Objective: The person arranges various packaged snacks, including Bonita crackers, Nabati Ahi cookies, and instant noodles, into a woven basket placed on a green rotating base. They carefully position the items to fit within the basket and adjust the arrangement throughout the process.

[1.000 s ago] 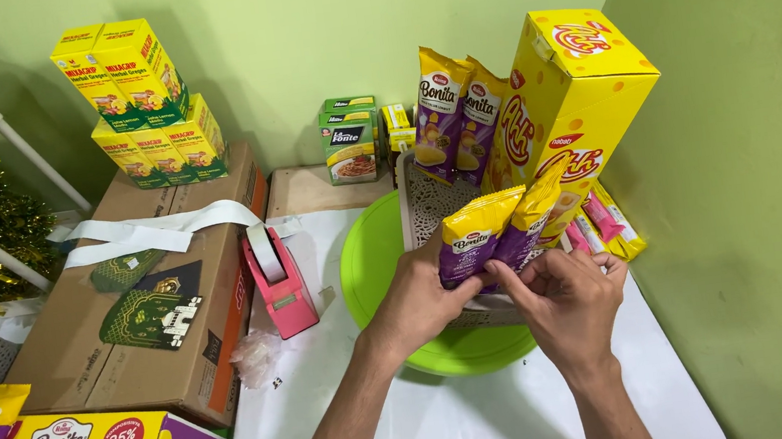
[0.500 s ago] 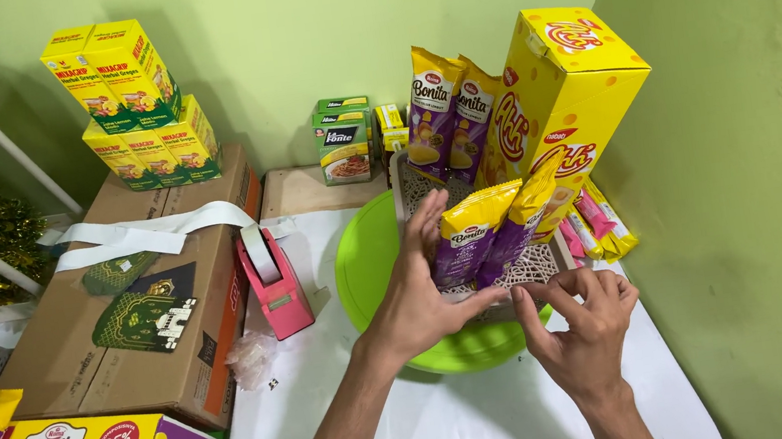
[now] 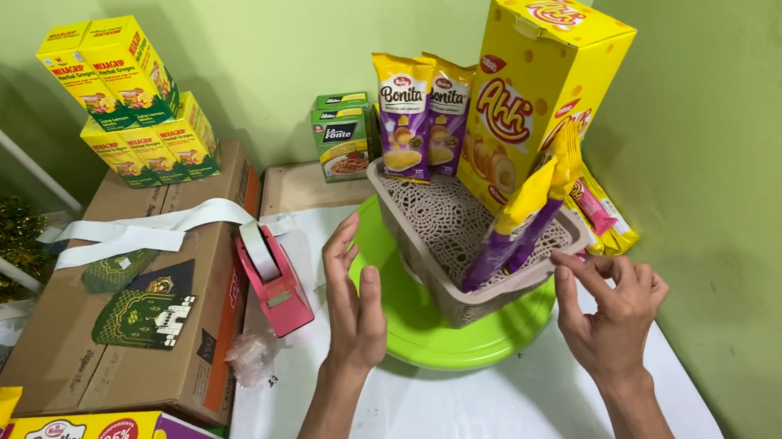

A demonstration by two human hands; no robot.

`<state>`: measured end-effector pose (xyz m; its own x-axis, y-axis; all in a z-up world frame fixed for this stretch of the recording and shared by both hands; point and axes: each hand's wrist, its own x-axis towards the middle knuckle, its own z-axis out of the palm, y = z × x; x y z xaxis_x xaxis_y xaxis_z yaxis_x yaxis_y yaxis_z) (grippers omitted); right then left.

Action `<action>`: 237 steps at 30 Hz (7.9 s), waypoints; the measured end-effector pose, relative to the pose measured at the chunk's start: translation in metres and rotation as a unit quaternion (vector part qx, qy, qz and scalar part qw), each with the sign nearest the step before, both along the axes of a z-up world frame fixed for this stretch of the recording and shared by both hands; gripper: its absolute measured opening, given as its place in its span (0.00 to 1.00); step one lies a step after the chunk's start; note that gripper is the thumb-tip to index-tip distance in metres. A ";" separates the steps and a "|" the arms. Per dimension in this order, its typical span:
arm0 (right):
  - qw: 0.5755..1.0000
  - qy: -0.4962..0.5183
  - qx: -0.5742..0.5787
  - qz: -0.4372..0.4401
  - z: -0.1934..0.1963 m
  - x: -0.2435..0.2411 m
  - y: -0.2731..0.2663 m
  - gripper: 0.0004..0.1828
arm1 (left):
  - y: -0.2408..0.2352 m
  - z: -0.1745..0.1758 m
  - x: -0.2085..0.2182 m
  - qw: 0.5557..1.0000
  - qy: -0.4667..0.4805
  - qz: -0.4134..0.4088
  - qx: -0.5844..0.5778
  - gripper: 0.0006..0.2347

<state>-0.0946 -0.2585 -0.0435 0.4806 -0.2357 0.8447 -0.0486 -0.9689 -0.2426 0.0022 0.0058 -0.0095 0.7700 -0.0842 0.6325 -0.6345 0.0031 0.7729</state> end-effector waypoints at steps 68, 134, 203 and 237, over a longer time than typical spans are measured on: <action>0.878 0.108 0.387 0.259 0.061 0.104 -0.011 0.08 | -0.013 0.030 0.065 0.973 0.188 0.055 0.125 0.31; 0.698 0.057 0.679 0.220 -0.064 0.075 -0.026 0.38 | 0.002 -0.094 0.097 0.873 0.437 -0.026 -0.215 0.32; 0.728 0.091 0.617 0.285 -0.124 0.081 -0.064 0.39 | 0.013 -0.175 0.116 0.881 0.369 -0.068 -0.289 0.28; 0.759 0.116 0.583 0.267 -0.091 0.070 -0.045 0.39 | 0.011 -0.159 0.106 0.889 0.369 -0.065 -0.263 0.27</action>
<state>-0.0241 -0.3036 -0.1347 0.8741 -0.4774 0.0901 0.1032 0.0012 -0.9947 0.1081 0.0167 -0.1686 0.9970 -0.0448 -0.0634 0.0775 0.5243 0.8480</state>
